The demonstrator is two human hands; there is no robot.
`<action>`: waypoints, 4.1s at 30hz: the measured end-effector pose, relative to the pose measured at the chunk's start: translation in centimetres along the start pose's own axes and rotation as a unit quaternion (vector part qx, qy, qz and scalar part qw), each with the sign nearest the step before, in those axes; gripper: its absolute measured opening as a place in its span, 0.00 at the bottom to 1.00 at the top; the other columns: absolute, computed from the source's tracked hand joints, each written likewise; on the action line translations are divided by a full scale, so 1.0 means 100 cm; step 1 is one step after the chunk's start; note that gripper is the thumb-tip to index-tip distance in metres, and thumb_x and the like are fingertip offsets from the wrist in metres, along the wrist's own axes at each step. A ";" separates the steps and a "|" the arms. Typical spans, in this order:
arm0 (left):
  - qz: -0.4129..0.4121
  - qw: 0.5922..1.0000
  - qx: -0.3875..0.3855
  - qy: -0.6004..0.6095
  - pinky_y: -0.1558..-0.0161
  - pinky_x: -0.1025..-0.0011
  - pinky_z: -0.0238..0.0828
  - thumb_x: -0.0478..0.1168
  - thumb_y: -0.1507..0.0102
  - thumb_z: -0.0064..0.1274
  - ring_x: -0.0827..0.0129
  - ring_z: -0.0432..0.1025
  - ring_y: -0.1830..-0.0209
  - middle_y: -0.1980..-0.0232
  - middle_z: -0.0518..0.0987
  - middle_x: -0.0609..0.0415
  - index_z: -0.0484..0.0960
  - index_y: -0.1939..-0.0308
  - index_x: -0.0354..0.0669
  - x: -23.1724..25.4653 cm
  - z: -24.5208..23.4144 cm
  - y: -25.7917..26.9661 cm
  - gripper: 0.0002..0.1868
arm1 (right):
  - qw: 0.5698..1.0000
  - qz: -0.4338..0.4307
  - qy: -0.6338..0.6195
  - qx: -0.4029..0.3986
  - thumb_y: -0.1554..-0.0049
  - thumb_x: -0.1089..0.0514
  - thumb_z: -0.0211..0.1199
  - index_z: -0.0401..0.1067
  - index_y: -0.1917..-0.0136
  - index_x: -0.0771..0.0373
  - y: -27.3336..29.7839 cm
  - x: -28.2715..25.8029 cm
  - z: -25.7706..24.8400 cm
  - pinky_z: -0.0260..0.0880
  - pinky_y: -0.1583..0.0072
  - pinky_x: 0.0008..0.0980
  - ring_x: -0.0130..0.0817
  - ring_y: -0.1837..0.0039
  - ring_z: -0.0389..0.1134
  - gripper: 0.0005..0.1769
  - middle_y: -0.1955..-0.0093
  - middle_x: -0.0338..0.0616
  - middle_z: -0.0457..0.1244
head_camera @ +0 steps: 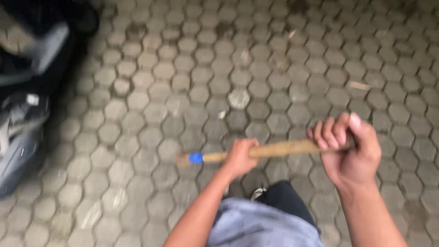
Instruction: Sweeping dry leaves and dirt from a paved driveway using a broom.
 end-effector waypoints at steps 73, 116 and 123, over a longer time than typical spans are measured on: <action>-0.060 0.967 0.237 0.073 0.39 0.57 0.70 0.30 0.52 0.61 0.48 0.71 0.41 0.46 0.78 0.47 0.78 0.49 0.47 -0.056 0.391 -1.184 0.26 | 0.923 -0.062 0.289 -0.245 0.29 0.69 0.47 0.59 0.60 0.70 -1.021 -0.129 -0.587 0.67 0.58 0.36 0.35 0.67 0.60 0.15 0.69 0.46 0.57; -0.247 0.943 0.224 -0.021 0.31 0.33 0.50 0.38 0.47 0.60 0.52 0.69 0.35 0.44 0.80 0.48 0.78 0.43 0.47 -0.008 0.330 -1.125 0.27 | 0.956 0.147 0.122 -0.224 0.30 0.54 0.49 0.61 0.70 0.59 -1.060 -0.144 -0.581 0.59 0.48 0.38 0.32 0.68 0.53 0.25 0.73 0.38 0.57; -0.370 0.924 0.047 -0.078 0.32 0.24 0.36 0.49 0.48 0.65 0.53 0.67 0.36 0.42 0.76 0.46 0.74 0.37 0.57 -0.073 0.368 -1.115 0.35 | 0.883 0.150 0.203 -0.396 0.38 0.68 0.51 0.65 0.65 0.67 -1.010 -0.080 -0.596 0.65 0.60 0.30 0.32 0.66 0.59 0.13 0.66 0.44 0.61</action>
Point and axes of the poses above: each hand's wrist, its own y-axis away from the middle knuckle, its own z-axis out of the palm, x = y × z, the point moved 3 cm from there along -y, towards the middle knuckle
